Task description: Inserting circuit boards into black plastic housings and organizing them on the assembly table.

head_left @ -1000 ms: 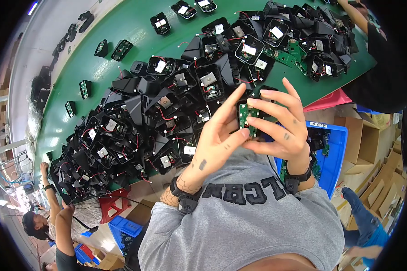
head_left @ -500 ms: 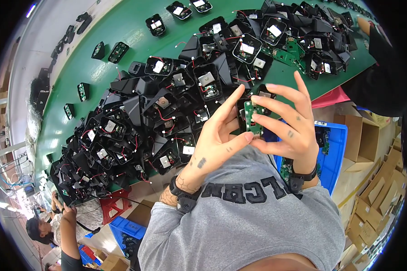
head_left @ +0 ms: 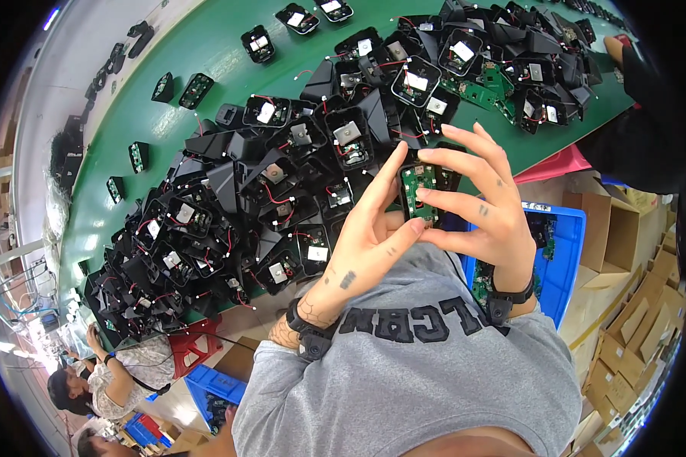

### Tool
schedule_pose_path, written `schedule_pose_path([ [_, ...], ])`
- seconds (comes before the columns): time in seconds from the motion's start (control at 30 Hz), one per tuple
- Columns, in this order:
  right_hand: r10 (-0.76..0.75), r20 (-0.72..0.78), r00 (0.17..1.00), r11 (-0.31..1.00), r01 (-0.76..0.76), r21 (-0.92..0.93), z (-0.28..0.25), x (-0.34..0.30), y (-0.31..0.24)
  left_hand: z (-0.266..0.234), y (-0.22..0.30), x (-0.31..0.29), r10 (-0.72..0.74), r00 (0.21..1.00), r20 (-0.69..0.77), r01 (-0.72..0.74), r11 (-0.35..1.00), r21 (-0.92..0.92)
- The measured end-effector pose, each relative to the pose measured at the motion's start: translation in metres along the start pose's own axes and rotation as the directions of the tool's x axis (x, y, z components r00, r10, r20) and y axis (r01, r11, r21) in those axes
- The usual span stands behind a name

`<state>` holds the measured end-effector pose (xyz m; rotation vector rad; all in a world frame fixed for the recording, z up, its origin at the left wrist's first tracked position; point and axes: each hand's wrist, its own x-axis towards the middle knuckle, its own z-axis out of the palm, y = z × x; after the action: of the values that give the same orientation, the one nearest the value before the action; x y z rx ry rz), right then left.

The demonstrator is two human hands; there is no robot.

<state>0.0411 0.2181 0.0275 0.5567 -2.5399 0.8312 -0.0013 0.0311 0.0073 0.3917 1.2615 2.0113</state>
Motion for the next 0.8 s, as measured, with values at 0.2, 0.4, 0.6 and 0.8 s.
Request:
schedule_pose_path([
  [0.2, 0.597, 0.0, 0.803, 0.533, -0.397, 0.747, 0.021, -0.007, -0.015, 0.004, 0.005, -0.002, 0.028, 1.0, 0.009, -0.028, 0.999, 0.025],
  [0.4, 0.605, 0.165, 0.779, 0.266, -0.393, 0.88, 0.027, -0.007, -0.017, 0.007, 0.004, -0.004, 0.043, 0.999, 0.001, -0.043, 0.988, 0.147],
  [0.6, 0.623, 0.267, 0.735, 0.154, -0.45, 0.879, 0.025, -0.007, -0.021, 0.01, 0.002, -0.005, 0.1, 0.993, -0.058, -0.078, 0.95, 0.302],
  [0.8, 0.574, 0.195, 0.796, 0.346, -0.451, 0.823, 0.034, -0.007, -0.019, 0.004, -0.003, -0.009, 0.098, 0.992, -0.08, -0.059, 0.917, 0.395],
])
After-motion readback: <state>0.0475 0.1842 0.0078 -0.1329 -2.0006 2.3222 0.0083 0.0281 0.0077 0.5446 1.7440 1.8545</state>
